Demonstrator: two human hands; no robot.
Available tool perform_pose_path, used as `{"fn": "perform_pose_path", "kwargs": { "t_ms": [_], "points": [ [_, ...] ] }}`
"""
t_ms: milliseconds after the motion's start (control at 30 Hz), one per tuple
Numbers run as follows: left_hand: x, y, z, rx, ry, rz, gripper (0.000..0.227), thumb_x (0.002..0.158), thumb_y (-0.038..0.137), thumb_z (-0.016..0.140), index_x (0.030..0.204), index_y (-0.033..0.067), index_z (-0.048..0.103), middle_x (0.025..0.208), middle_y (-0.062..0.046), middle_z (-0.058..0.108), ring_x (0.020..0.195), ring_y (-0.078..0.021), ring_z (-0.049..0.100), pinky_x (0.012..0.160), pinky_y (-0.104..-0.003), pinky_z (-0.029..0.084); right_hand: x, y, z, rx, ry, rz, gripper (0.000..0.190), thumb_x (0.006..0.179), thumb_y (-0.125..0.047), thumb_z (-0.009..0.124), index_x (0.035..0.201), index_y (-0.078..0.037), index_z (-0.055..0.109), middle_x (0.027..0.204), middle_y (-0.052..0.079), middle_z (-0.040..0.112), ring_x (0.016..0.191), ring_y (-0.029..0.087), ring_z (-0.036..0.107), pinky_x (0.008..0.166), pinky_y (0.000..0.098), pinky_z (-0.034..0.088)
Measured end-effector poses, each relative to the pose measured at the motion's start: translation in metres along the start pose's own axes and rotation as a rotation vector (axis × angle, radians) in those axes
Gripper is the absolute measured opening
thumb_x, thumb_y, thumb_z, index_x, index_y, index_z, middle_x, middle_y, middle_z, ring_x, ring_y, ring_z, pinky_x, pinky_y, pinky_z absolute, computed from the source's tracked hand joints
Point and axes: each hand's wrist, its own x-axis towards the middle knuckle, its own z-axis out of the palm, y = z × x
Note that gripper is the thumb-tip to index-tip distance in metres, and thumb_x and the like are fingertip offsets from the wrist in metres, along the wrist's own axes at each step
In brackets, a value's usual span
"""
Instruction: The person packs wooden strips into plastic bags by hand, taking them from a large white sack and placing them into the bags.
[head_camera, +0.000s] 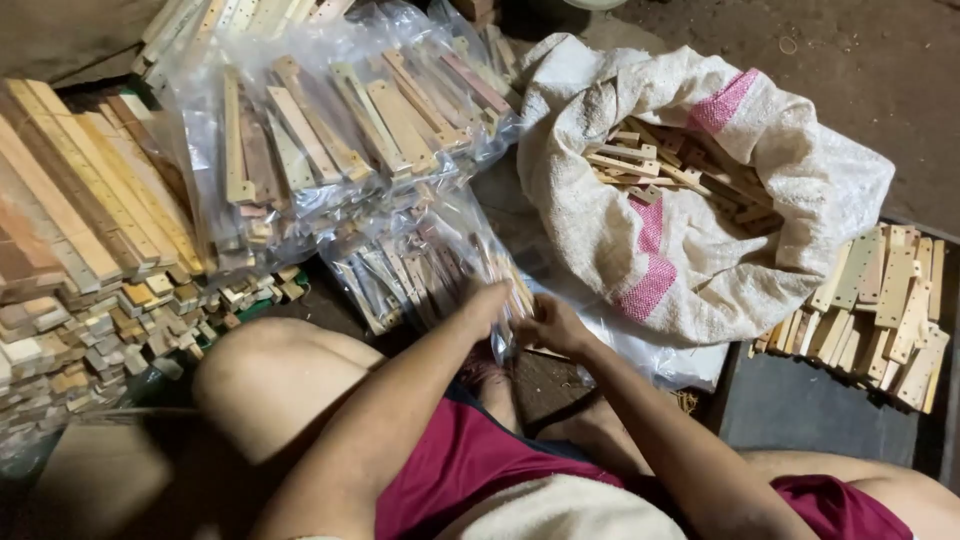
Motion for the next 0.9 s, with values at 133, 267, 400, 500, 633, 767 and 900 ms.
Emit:
{"fn": "perform_pose_path", "kwargs": {
  "t_ms": [133, 267, 400, 500, 633, 767, 900],
  "points": [
    [0.018, 0.067, 0.006, 0.017, 0.011, 0.078, 0.061, 0.085, 0.022, 0.072, 0.138, -0.0038, 0.056, 0.116, -0.027, 0.068, 0.108, -0.0387, 0.069, 0.080, -0.053, 0.059, 0.094, 0.026, -0.017, -0.456, 0.150, -0.109, 0.053, 0.082, -0.056, 0.075, 0.091, -0.006, 0.061, 0.088, 0.031, 0.067, 0.098, 0.052, 0.068, 0.082, 0.0595, 0.052],
    [0.046, 0.080, 0.022, 0.001, -0.015, 0.109, 0.057, 0.091, 0.026, 0.069, 0.141, 0.0028, 0.055, 0.116, -0.023, 0.070, 0.108, -0.0370, 0.070, 0.079, -0.050, 0.063, 0.085, -0.055, -0.034, -0.436, 0.287, -0.046, 0.036, 0.080, -0.045, 0.078, 0.096, -0.013, 0.073, 0.090, 0.015, 0.076, 0.097, 0.038, 0.074, 0.085, 0.0478, 0.059],
    [0.025, 0.094, 0.029, 0.335, 0.099, 0.183, 0.041, 0.098, 0.033, 0.053, 0.130, 0.0094, 0.058, 0.116, -0.016, 0.072, 0.116, -0.0322, 0.068, 0.091, -0.047, 0.060, 0.072, -0.053, -0.038, -0.563, 0.309, -0.134, 0.035, 0.082, -0.027, 0.072, 0.114, -0.014, 0.076, 0.090, 0.017, 0.077, 0.093, 0.039, 0.075, 0.081, 0.0491, 0.062],
    [-0.037, 0.137, 0.035, 0.414, 0.095, 0.345, 0.035, 0.098, 0.025, 0.049, 0.127, 0.0077, 0.059, 0.119, -0.019, 0.071, 0.121, -0.0375, 0.064, 0.102, -0.052, 0.052, 0.024, -0.048, -0.042, -0.314, 0.473, -0.352, 0.026, 0.093, -0.015, 0.062, 0.116, -0.009, 0.074, 0.094, 0.020, 0.077, 0.090, 0.041, 0.075, 0.074, 0.0519, 0.060],
    [-0.026, 0.126, 0.057, 0.423, -0.009, 0.284, 0.038, 0.099, 0.032, 0.046, 0.131, 0.0136, 0.057, 0.120, -0.010, 0.072, 0.121, -0.0289, 0.066, 0.100, -0.046, 0.054, -0.009, 0.004, -0.053, -0.351, 0.393, -0.302, 0.032, 0.094, -0.020, 0.060, 0.124, -0.016, 0.072, 0.106, 0.016, 0.077, 0.100, 0.040, 0.072, 0.083, 0.0529, 0.059],
    [-0.014, 0.114, 0.084, 0.354, -0.065, 0.293, 0.039, 0.097, 0.026, 0.048, 0.130, 0.0081, 0.059, 0.122, -0.016, 0.070, 0.124, -0.0347, 0.063, 0.102, -0.047, 0.052, -0.005, 0.117, -0.082, -0.854, 0.485, -0.134, 0.042, 0.079, -0.033, 0.079, 0.113, -0.011, 0.071, 0.092, 0.015, 0.075, 0.086, 0.036, 0.075, 0.073, 0.0485, 0.061],
    [-0.019, 0.117, 0.098, 0.399, -0.100, 0.260, 0.042, 0.097, 0.031, 0.047, 0.134, 0.0149, 0.058, 0.124, -0.008, 0.069, 0.125, -0.0311, 0.064, 0.103, -0.045, 0.052, -0.035, 0.102, -0.100, -0.763, 0.623, -0.166, 0.020, 0.090, -0.033, 0.066, 0.085, -0.023, 0.083, 0.067, 0.008, 0.074, 0.070, 0.033, 0.075, 0.059, 0.0434, 0.058]
  ]
}}
